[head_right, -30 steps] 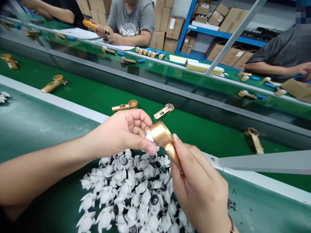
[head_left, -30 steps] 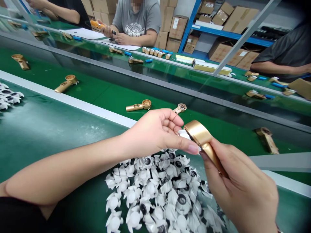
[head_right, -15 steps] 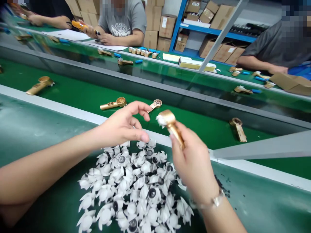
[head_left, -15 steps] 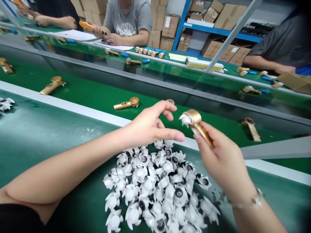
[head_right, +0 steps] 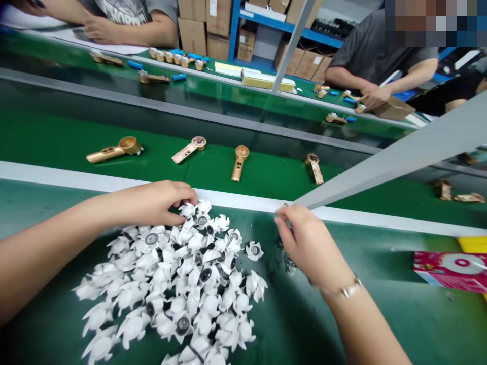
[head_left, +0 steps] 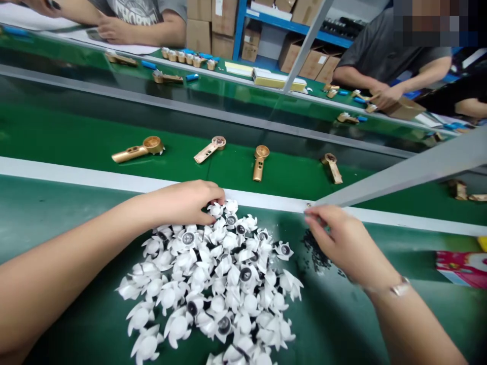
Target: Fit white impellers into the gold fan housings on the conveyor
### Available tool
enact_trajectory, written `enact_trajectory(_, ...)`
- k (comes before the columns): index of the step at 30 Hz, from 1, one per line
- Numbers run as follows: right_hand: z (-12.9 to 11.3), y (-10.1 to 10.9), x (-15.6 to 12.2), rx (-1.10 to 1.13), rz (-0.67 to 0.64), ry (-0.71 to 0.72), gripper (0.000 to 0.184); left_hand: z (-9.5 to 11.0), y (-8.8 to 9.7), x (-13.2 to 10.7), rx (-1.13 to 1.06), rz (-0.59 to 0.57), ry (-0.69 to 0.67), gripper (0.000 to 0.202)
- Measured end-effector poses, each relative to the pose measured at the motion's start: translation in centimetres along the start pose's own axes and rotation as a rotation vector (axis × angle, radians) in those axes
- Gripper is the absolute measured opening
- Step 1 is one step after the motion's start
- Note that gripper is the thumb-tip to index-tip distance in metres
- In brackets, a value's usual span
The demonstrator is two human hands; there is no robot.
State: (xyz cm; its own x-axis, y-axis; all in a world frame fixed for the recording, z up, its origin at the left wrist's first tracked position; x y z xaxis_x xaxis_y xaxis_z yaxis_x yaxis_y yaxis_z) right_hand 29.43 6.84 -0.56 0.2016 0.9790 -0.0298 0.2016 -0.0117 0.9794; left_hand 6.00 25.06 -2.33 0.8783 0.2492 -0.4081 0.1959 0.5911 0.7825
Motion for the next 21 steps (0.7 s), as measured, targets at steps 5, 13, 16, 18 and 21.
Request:
enact_trajectory(5,0.5,-1.4,-8.0,0.057,-0.004,0.072,0.018,-0.9,0.8,0.1,0.033,-0.031,0.045,0.038)
enact_trajectory(13,-1.1,-3.2,-9.6,-0.077,0.002,0.154,0.021,-1.1,3.0,-1.3,-0.158,0.114,0.118,0.05)
enact_trajectory(16,-1.8,-3.3,-9.3,-0.151,-0.009,0.191,0.025,-0.4,2.9,-1.5,-0.403,0.175,0.115,0.05)
enact_trajectory(18,-2.1,-3.1,-8.7,-0.18,-0.006,0.2,0.026,0.5,2.7,-1.4,-0.606,0.205,0.033,0.046)
enact_trajectory(21,-3.1,-1.8,-7.1,-0.159,0.009,0.203,0.02,2.3,2.0,-1.3,-0.865,0.181,-0.107,0.04)
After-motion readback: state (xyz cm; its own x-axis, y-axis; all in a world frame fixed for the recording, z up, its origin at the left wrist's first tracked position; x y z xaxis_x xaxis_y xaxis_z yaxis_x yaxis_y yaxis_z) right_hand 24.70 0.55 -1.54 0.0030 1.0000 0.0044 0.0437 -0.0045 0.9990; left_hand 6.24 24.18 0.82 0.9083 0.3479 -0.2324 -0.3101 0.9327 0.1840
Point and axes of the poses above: each hand's wrist, its own x-axis towards the middle knuckle, its own y-axis out of the back of the hand, z = x × y, the point moved 6 cm from there along x, towards the middle knuckle, and after that the axes turned 8 degrees about -z, right-handed, at the moved point
